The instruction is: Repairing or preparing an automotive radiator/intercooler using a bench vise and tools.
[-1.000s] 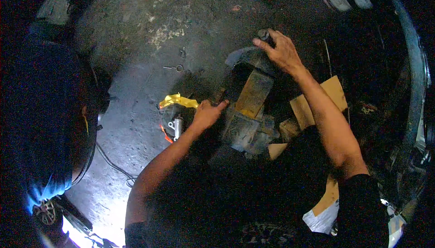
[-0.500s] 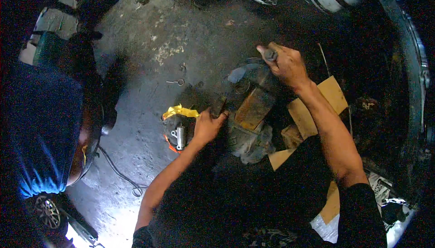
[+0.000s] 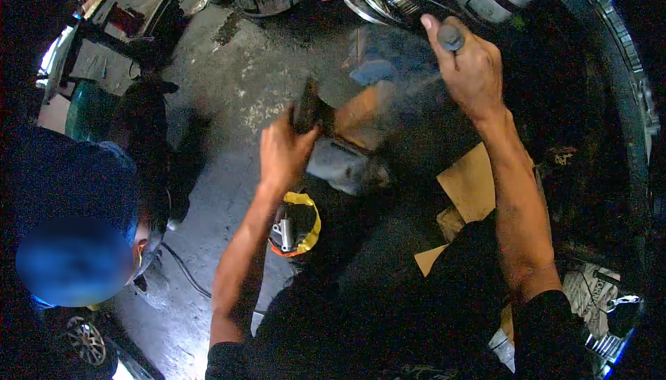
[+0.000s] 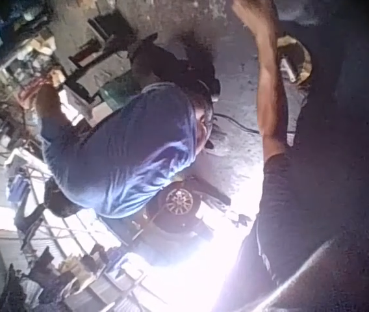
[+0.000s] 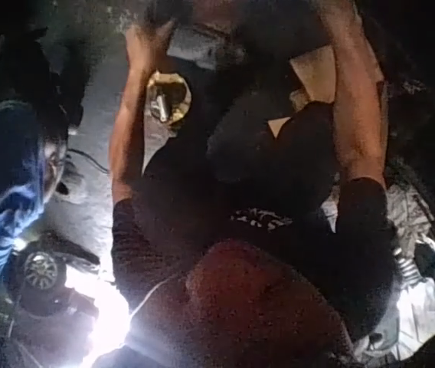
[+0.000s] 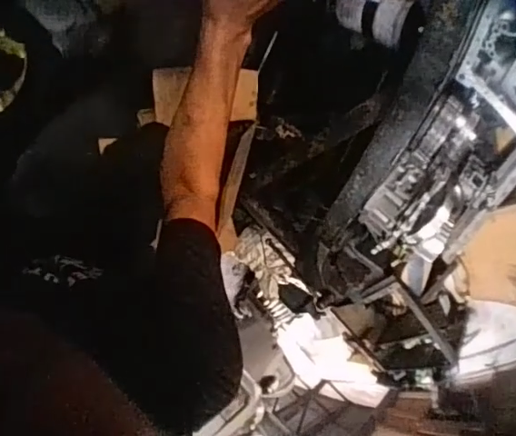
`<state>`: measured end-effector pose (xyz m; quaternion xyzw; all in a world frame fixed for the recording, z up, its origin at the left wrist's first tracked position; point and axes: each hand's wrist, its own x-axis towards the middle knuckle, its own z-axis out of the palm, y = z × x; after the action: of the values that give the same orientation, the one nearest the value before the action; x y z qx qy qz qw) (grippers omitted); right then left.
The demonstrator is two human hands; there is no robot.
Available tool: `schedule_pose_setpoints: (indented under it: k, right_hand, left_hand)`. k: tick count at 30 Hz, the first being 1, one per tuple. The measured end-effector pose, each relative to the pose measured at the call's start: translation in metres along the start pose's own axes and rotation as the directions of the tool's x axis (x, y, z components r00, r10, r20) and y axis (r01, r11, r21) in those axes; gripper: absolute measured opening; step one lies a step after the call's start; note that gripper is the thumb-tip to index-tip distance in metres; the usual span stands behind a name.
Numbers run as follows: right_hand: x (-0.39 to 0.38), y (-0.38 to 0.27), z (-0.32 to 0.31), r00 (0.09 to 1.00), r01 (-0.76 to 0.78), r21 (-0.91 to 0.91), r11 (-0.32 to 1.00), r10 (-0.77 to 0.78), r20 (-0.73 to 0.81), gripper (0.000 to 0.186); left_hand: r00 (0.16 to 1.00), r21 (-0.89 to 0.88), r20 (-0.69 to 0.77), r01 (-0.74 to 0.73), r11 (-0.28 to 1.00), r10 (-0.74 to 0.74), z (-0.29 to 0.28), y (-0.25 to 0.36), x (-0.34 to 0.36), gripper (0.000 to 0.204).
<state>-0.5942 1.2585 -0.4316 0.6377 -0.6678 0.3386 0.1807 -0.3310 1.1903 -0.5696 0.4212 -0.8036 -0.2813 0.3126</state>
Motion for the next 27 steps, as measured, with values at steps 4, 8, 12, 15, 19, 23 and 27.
schedule_pose_setpoints:
  k: [4,8,12,15,19,23,27]
  right_hand:
    - [-0.007,0.021,0.016,0.978,-0.206,-0.033,0.978,0.205,-0.049,0.029]
    - [-0.044,0.049,0.064,0.858,-0.512,0.037,0.858,0.509,0.070,0.061]
    - [-0.049,0.079,0.077,0.635,-0.766,0.022,0.642,0.753,0.172,0.068]
    - [-0.090,0.115,0.092,0.633,-0.763,-0.055,0.644,0.762,0.134,0.070]
    - [-0.125,0.169,0.098,0.471,-0.879,0.005,0.476,0.868,0.161,0.070]
    - [-0.123,0.139,0.092,0.333,-0.940,0.033,0.340,0.890,0.312,0.070]
    - [-0.154,0.177,0.098,0.492,-0.850,-0.024,0.527,0.809,0.322,0.068]
  left_hand:
    - [0.998,0.177,0.040,-0.060,0.982,0.054,-0.027,0.022,0.036,0.062]
    - [0.997,0.351,0.032,-0.072,0.934,0.065,-0.011,-0.003,0.055,0.071]
    - [0.983,0.518,0.093,-0.185,0.835,0.160,0.027,-0.021,0.050,0.071]
    - [0.973,0.572,0.158,-0.230,0.787,0.170,0.050,-0.004,0.047,0.068]
    - [0.957,0.645,0.183,-0.291,0.707,0.226,0.070,0.007,0.052,0.078]
    - [0.939,0.564,0.307,-0.312,0.764,0.156,0.031,0.019,0.057,0.057]
    - [0.938,0.376,0.336,-0.219,0.900,0.088,0.022,-0.024,0.097,0.046]
